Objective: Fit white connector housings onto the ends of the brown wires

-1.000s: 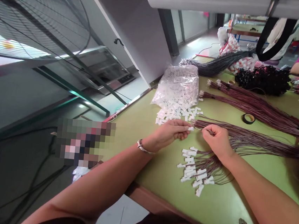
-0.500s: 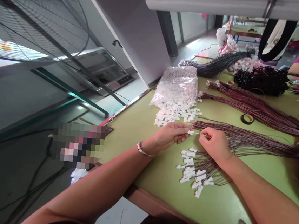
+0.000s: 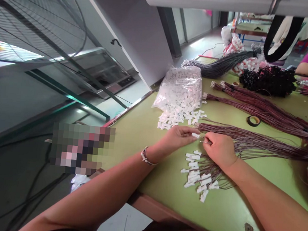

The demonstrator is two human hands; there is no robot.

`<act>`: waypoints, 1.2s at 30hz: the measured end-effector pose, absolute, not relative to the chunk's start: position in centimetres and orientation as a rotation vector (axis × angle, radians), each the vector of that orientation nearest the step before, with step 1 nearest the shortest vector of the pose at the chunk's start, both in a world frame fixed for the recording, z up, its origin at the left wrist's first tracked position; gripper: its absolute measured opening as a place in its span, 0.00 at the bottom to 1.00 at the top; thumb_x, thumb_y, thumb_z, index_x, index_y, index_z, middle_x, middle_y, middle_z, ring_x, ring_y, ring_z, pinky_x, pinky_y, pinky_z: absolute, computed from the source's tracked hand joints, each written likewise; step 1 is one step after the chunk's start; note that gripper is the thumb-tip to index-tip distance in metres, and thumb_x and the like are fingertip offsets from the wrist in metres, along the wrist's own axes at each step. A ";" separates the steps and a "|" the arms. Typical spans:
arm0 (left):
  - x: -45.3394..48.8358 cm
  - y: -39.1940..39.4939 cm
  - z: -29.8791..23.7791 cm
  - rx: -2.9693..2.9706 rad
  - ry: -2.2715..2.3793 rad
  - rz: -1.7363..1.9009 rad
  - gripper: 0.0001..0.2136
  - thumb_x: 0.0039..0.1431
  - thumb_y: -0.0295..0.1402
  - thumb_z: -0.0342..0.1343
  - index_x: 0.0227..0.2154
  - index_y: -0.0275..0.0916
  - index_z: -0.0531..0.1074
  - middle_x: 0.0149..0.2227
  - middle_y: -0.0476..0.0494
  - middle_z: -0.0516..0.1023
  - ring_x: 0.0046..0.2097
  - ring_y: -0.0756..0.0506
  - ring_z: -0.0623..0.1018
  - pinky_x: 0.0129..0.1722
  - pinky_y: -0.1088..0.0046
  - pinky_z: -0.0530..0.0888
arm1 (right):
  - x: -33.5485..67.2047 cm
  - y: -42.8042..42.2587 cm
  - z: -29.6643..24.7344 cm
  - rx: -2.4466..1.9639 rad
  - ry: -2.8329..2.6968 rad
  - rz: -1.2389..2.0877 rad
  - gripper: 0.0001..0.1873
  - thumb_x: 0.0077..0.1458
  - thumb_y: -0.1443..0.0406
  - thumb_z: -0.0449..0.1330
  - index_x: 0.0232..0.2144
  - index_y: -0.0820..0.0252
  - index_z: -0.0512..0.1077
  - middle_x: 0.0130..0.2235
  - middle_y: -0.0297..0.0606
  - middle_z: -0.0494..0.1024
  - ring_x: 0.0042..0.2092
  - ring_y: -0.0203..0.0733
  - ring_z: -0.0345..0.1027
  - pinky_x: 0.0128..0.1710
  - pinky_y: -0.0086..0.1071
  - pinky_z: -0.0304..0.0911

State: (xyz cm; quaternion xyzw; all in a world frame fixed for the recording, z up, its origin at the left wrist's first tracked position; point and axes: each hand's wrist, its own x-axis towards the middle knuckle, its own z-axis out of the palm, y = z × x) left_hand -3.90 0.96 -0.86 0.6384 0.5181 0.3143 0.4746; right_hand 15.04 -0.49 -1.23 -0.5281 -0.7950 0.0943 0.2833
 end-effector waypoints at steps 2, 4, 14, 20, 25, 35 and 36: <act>-3.8 1.0 -1.1 1.647 1.277 0.792 0.10 0.51 0.35 0.59 0.35 0.37 0.78 0.30 0.45 0.79 0.30 0.50 0.73 0.31 0.74 0.70 | 15.0 -0.5 -1.3 -1.407 -2.118 0.257 0.08 0.47 0.67 0.54 0.24 0.57 0.73 0.22 0.33 0.76 0.24 0.35 0.62 0.27 0.28 0.50; -3.7 1.0 -1.2 1.778 1.253 0.824 0.08 0.53 0.34 0.57 0.33 0.38 0.78 0.32 0.45 0.79 0.33 0.48 0.74 0.35 0.73 0.71 | 15.0 -0.5 -1.3 -1.402 -2.097 0.278 0.09 0.48 0.67 0.54 0.24 0.57 0.74 0.22 0.33 0.75 0.24 0.35 0.62 0.27 0.28 0.51; -4.0 1.2 -1.3 1.599 1.084 0.632 0.13 0.56 0.37 0.54 0.36 0.33 0.77 0.18 0.52 0.68 0.19 0.55 0.62 0.19 0.80 0.61 | 15.5 -0.1 -2.1 -1.275 -2.031 0.631 0.08 0.48 0.67 0.53 0.25 0.58 0.72 0.20 0.30 0.68 0.23 0.32 0.56 0.25 0.27 0.51; -2.9 0.7 -1.0 1.929 1.191 0.832 0.08 0.55 0.30 0.55 0.34 0.38 0.79 0.32 0.45 0.79 0.34 0.49 0.74 0.37 0.73 0.71 | 14.9 0.0 -2.0 -1.387 -2.006 0.598 0.08 0.49 0.65 0.54 0.27 0.59 0.72 0.22 0.33 0.72 0.24 0.35 0.60 0.26 0.28 0.52; -2.8 0.7 -1.5 1.765 1.217 0.777 0.09 0.54 0.33 0.55 0.34 0.37 0.78 0.25 0.48 0.74 0.26 0.52 0.70 0.27 0.78 0.69 | 15.1 0.2 -1.7 -1.364 -1.975 0.705 0.07 0.47 0.65 0.54 0.22 0.59 0.70 0.19 0.30 0.69 0.22 0.33 0.58 0.24 0.27 0.51; -2.7 0.9 -1.8 1.725 1.170 0.735 0.10 0.54 0.32 0.53 0.32 0.34 0.78 0.21 0.51 0.69 0.22 0.54 0.64 0.23 0.79 0.64 | 14.9 0.4 -1.7 -1.294 -2.022 0.633 0.07 0.44 0.68 0.52 0.18 0.59 0.67 0.17 0.29 0.66 0.21 0.31 0.55 0.24 0.26 0.50; -2.6 0.9 -1.8 1.736 1.169 0.740 0.09 0.54 0.32 0.53 0.32 0.34 0.78 0.21 0.51 0.70 0.23 0.54 0.64 0.23 0.79 0.64 | 14.9 0.4 -1.7 -1.298 -2.026 0.622 0.06 0.44 0.68 0.52 0.19 0.59 0.67 0.17 0.30 0.67 0.21 0.31 0.55 0.24 0.26 0.50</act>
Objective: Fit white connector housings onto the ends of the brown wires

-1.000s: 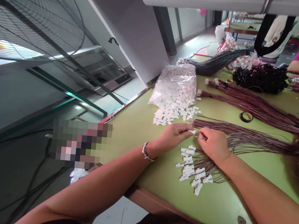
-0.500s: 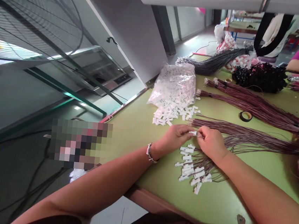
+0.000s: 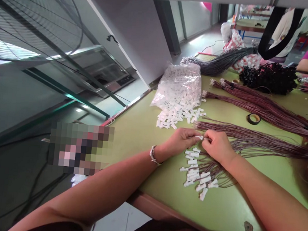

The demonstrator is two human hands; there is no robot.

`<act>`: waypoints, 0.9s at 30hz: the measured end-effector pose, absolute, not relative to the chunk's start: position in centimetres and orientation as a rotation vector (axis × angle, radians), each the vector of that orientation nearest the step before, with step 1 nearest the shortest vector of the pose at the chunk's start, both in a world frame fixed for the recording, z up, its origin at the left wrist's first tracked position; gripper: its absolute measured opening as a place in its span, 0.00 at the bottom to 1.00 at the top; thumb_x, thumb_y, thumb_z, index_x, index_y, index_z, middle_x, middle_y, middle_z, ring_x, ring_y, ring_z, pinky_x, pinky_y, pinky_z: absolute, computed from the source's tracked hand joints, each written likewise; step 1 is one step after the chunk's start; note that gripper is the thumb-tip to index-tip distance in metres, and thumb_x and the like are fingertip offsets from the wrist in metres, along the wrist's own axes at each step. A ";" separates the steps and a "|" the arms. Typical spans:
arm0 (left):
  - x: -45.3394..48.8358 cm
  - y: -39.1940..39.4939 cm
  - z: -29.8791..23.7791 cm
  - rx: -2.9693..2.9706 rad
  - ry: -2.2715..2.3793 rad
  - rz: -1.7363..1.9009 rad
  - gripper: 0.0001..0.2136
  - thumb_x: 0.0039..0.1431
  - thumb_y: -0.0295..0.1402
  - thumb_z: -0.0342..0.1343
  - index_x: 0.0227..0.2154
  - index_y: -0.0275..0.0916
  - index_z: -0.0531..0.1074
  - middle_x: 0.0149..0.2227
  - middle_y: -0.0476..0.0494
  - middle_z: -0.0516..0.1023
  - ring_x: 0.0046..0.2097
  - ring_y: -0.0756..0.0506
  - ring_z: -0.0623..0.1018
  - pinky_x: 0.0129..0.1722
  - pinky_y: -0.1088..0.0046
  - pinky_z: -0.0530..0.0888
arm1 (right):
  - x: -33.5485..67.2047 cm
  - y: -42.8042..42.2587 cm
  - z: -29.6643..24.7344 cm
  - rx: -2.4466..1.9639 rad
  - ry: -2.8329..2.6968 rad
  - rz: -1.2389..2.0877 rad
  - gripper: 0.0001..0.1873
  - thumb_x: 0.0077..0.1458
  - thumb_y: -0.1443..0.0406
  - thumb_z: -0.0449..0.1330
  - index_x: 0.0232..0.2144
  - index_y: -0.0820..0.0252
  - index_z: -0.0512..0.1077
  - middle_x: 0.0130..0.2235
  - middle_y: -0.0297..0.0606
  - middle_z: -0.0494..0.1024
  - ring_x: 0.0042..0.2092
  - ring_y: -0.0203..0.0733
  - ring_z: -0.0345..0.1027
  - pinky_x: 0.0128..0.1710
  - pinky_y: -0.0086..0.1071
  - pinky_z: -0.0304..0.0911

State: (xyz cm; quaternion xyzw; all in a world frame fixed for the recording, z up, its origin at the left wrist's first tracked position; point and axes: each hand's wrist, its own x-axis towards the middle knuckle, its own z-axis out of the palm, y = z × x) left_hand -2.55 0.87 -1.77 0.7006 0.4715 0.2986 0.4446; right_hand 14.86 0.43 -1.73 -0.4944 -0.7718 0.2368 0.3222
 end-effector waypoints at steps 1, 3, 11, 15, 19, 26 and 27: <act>-2.5 0.9 -1.8 1.746 1.171 0.746 0.09 0.54 0.32 0.53 0.31 0.35 0.78 0.21 0.51 0.70 0.23 0.54 0.65 0.23 0.79 0.64 | 14.8 0.4 -1.8 -1.307 -2.030 0.606 0.06 0.44 0.68 0.52 0.19 0.59 0.68 0.18 0.30 0.67 0.21 0.31 0.55 0.24 0.26 0.50; -2.3 0.9 -1.7 1.766 1.179 0.743 0.09 0.54 0.31 0.53 0.31 0.35 0.78 0.21 0.51 0.70 0.24 0.53 0.66 0.24 0.79 0.65 | 14.8 0.4 -1.9 -1.328 -2.041 0.577 0.06 0.44 0.68 0.52 0.21 0.59 0.69 0.18 0.31 0.69 0.21 0.32 0.56 0.25 0.27 0.51; -3.3 1.1 -1.2 2.020 1.113 0.647 0.08 0.56 0.31 0.54 0.33 0.35 0.77 0.30 0.45 0.77 0.32 0.50 0.73 0.33 0.76 0.69 | 15.5 0.5 -1.4 -1.286 -1.987 0.840 0.06 0.47 0.65 0.56 0.21 0.60 0.69 0.20 0.32 0.70 0.23 0.33 0.59 0.25 0.28 0.53; -5.0 0.7 0.2 2.196 0.753 0.346 0.09 0.57 0.33 0.55 0.34 0.36 0.77 0.32 0.42 0.77 0.33 0.49 0.73 0.35 0.75 0.70 | 16.0 1.1 -1.3 -1.262 -1.598 1.141 0.13 0.49 0.56 0.58 0.25 0.60 0.72 0.23 0.34 0.73 0.24 0.34 0.62 0.26 0.29 0.57; -7.3 0.9 1.8 2.253 1.111 0.357 0.12 0.58 0.39 0.53 0.32 0.37 0.77 0.29 0.42 0.77 0.31 0.48 0.73 0.33 0.73 0.69 | 15.9 1.5 -1.3 -1.271 -1.476 1.289 0.17 0.44 0.53 0.62 0.30 0.61 0.74 0.19 0.29 0.67 0.20 0.31 0.54 0.21 0.27 0.50; -7.6 2.6 1.6 2.075 2.095 0.192 0.17 0.56 0.43 0.54 0.38 0.33 0.73 0.36 0.34 0.77 0.38 0.39 0.75 0.32 0.68 0.69 | 15.7 1.1 -0.9 -1.315 -1.592 1.221 0.17 0.48 0.60 0.55 0.38 0.63 0.76 0.21 0.31 0.69 0.22 0.31 0.55 0.22 0.28 0.51; -7.3 2.7 1.4 2.098 2.097 0.133 0.14 0.57 0.40 0.53 0.37 0.33 0.73 0.37 0.33 0.77 0.39 0.38 0.76 0.32 0.67 0.69 | 15.7 1.1 -1.1 -1.330 -1.636 1.185 0.17 0.48 0.61 0.56 0.38 0.63 0.76 0.22 0.31 0.71 0.22 0.31 0.55 0.22 0.28 0.52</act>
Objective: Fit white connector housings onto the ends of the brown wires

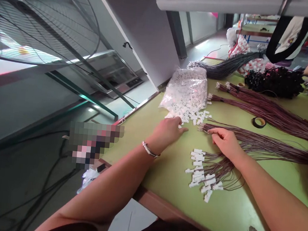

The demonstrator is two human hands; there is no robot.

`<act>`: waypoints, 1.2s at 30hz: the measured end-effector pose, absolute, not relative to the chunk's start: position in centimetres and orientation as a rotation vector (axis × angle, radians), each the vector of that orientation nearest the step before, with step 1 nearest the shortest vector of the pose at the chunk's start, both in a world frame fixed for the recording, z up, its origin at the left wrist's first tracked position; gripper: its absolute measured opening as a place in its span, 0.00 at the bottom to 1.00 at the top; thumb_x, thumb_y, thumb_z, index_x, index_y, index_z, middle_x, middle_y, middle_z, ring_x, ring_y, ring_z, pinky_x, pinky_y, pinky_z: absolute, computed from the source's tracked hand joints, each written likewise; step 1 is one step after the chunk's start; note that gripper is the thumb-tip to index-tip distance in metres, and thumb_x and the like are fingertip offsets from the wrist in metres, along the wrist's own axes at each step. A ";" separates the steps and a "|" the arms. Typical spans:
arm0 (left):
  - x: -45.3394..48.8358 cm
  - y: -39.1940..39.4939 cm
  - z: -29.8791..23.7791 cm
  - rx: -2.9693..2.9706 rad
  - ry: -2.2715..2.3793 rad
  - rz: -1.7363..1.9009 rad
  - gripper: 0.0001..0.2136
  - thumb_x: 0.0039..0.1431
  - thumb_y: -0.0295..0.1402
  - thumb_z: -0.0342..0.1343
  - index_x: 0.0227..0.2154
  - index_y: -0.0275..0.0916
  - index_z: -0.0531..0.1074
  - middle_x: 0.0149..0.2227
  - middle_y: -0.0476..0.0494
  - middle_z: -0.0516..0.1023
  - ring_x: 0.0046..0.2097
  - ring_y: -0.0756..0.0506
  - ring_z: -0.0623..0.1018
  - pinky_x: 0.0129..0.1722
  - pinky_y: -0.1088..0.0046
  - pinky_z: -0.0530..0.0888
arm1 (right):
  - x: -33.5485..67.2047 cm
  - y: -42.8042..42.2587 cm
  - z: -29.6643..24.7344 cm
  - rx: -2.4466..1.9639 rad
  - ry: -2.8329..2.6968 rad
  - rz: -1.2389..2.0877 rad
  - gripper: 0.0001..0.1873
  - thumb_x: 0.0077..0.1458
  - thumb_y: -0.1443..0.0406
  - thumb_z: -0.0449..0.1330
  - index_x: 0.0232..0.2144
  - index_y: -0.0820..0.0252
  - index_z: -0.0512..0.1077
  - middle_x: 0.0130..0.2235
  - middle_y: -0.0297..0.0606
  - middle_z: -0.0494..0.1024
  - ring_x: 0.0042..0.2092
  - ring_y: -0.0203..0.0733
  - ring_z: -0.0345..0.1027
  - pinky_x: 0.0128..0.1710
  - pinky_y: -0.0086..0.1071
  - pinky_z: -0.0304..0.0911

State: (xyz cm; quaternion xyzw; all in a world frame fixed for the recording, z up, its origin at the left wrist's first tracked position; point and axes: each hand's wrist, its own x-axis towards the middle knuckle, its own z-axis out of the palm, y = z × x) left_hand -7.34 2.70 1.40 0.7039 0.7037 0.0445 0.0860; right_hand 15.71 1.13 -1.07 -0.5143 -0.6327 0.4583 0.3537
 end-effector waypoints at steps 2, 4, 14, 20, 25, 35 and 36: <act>-7.1 2.8 1.1 2.130 2.094 0.060 0.11 0.58 0.34 0.49 0.34 0.34 0.74 0.36 0.33 0.77 0.40 0.38 0.76 0.33 0.67 0.69 | 15.7 1.1 -1.4 -1.335 -1.687 1.149 0.15 0.47 0.61 0.56 0.37 0.63 0.75 0.24 0.33 0.74 0.22 0.32 0.58 0.23 0.28 0.54; -7.3 2.9 0.9 2.153 2.082 0.045 0.11 0.57 0.29 0.46 0.32 0.35 0.75 0.35 0.33 0.78 0.39 0.37 0.76 0.34 0.66 0.70 | 15.6 1.2 -1.9 -1.336 -1.700 1.126 0.12 0.47 0.61 0.57 0.32 0.63 0.75 0.24 0.35 0.76 0.23 0.33 0.61 0.24 0.28 0.56; -6.8 2.0 1.8 1.534 1.585 0.665 0.11 0.47 0.29 0.53 0.32 0.35 0.77 0.22 0.46 0.72 0.25 0.49 0.70 0.26 0.73 0.67 | 15.2 0.6 -1.7 -1.344 -1.742 0.896 0.07 0.45 0.64 0.56 0.23 0.61 0.72 0.22 0.33 0.73 0.23 0.32 0.59 0.24 0.27 0.54; -3.7 0.9 0.9 1.008 1.104 0.787 0.07 0.48 0.27 0.55 0.31 0.32 0.75 0.21 0.49 0.70 0.20 0.56 0.65 0.20 0.80 0.59 | 15.1 0.1 -1.4 -1.276 -1.738 0.783 0.03 0.44 0.67 0.55 0.21 0.60 0.68 0.19 0.29 0.67 0.22 0.31 0.55 0.22 0.26 0.51; -3.2 1.0 0.5 0.957 1.063 0.762 0.06 0.51 0.28 0.55 0.31 0.33 0.74 0.19 0.51 0.68 0.19 0.57 0.63 0.18 0.81 0.56 | 15.1 0.2 -1.8 -1.301 -1.768 0.694 0.04 0.46 0.67 0.55 0.22 0.60 0.67 0.18 0.28 0.65 0.21 0.31 0.55 0.22 0.26 0.51; -3.4 1.1 -0.3 1.002 1.015 0.818 0.07 0.51 0.32 0.59 0.30 0.34 0.71 0.20 0.52 0.69 0.18 0.58 0.64 0.16 0.82 0.54 | 15.2 0.0 -1.5 -1.302 -1.818 0.622 0.03 0.45 0.68 0.54 0.22 0.58 0.66 0.19 0.28 0.67 0.21 0.32 0.57 0.23 0.26 0.53; -3.4 1.1 -0.4 1.000 0.994 0.818 0.08 0.51 0.33 0.59 0.30 0.34 0.70 0.20 0.52 0.69 0.18 0.58 0.64 0.16 0.82 0.55 | 15.2 0.0 -1.5 -1.310 -1.828 0.615 0.03 0.45 0.68 0.54 0.22 0.58 0.66 0.19 0.29 0.67 0.22 0.32 0.58 0.23 0.26 0.54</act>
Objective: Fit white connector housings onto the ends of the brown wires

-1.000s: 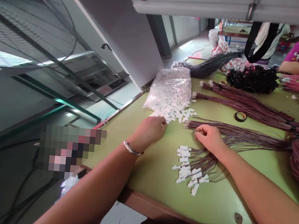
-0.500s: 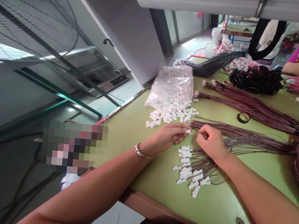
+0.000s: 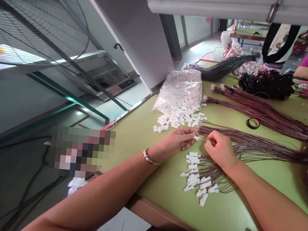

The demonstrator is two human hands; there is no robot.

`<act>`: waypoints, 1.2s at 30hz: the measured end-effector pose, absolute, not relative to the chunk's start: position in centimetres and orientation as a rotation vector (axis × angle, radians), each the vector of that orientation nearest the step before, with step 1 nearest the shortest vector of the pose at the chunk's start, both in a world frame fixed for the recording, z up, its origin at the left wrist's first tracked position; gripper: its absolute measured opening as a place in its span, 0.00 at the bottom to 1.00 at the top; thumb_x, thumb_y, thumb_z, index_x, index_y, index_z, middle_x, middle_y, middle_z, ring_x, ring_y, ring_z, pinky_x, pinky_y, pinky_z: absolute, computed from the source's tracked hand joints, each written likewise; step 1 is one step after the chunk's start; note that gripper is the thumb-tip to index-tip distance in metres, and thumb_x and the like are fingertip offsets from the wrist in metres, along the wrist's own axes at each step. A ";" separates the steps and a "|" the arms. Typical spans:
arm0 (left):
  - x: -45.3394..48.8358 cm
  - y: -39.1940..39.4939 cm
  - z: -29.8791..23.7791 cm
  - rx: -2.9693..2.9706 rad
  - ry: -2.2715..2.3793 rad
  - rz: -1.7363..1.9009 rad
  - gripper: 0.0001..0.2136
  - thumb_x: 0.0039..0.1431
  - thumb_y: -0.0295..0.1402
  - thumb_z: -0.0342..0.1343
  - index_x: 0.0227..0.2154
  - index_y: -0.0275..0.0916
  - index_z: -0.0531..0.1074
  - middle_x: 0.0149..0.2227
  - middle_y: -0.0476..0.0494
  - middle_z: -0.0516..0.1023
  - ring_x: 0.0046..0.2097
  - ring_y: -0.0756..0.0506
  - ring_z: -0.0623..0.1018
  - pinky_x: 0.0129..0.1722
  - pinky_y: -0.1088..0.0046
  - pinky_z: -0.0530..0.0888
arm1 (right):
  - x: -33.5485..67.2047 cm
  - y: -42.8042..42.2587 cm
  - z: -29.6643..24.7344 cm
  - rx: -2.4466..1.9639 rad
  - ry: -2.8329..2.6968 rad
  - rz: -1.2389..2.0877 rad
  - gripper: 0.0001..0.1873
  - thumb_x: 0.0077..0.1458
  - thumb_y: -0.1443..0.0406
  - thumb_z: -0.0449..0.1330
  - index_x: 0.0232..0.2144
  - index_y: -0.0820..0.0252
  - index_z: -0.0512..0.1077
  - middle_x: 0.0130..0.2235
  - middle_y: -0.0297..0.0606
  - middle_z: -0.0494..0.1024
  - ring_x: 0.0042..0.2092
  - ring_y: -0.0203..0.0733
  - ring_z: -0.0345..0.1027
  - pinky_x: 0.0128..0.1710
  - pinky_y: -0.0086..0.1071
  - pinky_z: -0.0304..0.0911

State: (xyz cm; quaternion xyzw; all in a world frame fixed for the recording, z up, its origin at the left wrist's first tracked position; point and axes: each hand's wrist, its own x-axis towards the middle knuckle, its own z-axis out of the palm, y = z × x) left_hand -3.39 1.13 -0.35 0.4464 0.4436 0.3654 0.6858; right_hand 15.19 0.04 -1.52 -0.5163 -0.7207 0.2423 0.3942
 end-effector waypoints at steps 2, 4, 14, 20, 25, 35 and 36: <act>-3.5 1.2 -0.5 1.000 0.964 0.820 0.09 0.51 0.35 0.60 0.31 0.34 0.70 0.20 0.52 0.70 0.18 0.57 0.65 0.16 0.82 0.57 | 15.1 0.1 -1.6 -1.327 -1.838 0.597 0.03 0.46 0.68 0.54 0.22 0.58 0.66 0.20 0.29 0.68 0.22 0.33 0.59 0.24 0.27 0.55; -3.5 1.2 -0.6 1.035 0.952 0.821 0.10 0.51 0.36 0.61 0.31 0.34 0.71 0.21 0.51 0.71 0.19 0.57 0.67 0.16 0.82 0.60 | 15.1 0.0 -1.7 -1.351 -1.836 0.572 0.03 0.46 0.67 0.54 0.22 0.57 0.66 0.20 0.30 0.69 0.22 0.33 0.59 0.24 0.27 0.55; -2.5 0.8 -1.1 1.025 0.981 0.883 0.11 0.45 0.31 0.65 0.29 0.32 0.69 0.22 0.48 0.76 0.19 0.55 0.71 0.18 0.81 0.67 | 14.7 -0.2 -1.7 -1.308 -1.923 0.553 0.04 0.47 0.67 0.54 0.24 0.58 0.68 0.21 0.31 0.71 0.22 0.33 0.60 0.25 0.27 0.54; -2.5 0.9 -1.1 0.924 0.852 0.865 0.13 0.43 0.32 0.67 0.29 0.33 0.69 0.23 0.48 0.77 0.19 0.56 0.71 0.18 0.82 0.66 | 15.0 -0.1 -1.3 -1.256 -1.823 0.840 0.05 0.48 0.66 0.54 0.23 0.59 0.69 0.20 0.29 0.67 0.22 0.32 0.56 0.23 0.26 0.53; -2.7 1.2 -1.2 0.984 0.834 0.864 0.14 0.43 0.34 0.67 0.29 0.33 0.69 0.23 0.48 0.77 0.20 0.56 0.71 0.18 0.81 0.67 | 15.3 0.2 -1.5 -1.243 -1.712 0.986 0.06 0.46 0.64 0.55 0.22 0.59 0.68 0.19 0.29 0.63 0.22 0.32 0.54 0.22 0.26 0.52; -2.1 0.9 -1.8 1.041 0.894 0.875 0.14 0.43 0.35 0.67 0.28 0.33 0.68 0.20 0.50 0.75 0.17 0.56 0.69 0.16 0.82 0.65 | 14.5 -0.3 -1.4 -1.314 -1.962 0.504 0.05 0.48 0.67 0.54 0.21 0.58 0.65 0.21 0.32 0.71 0.23 0.33 0.60 0.26 0.27 0.54; -2.1 0.9 -1.8 1.044 0.900 0.869 0.14 0.44 0.35 0.66 0.28 0.33 0.68 0.20 0.50 0.75 0.17 0.56 0.69 0.16 0.82 0.65 | 14.5 -0.3 -1.5 -1.312 -1.987 0.469 0.05 0.48 0.67 0.54 0.22 0.58 0.66 0.21 0.32 0.71 0.23 0.33 0.61 0.26 0.28 0.55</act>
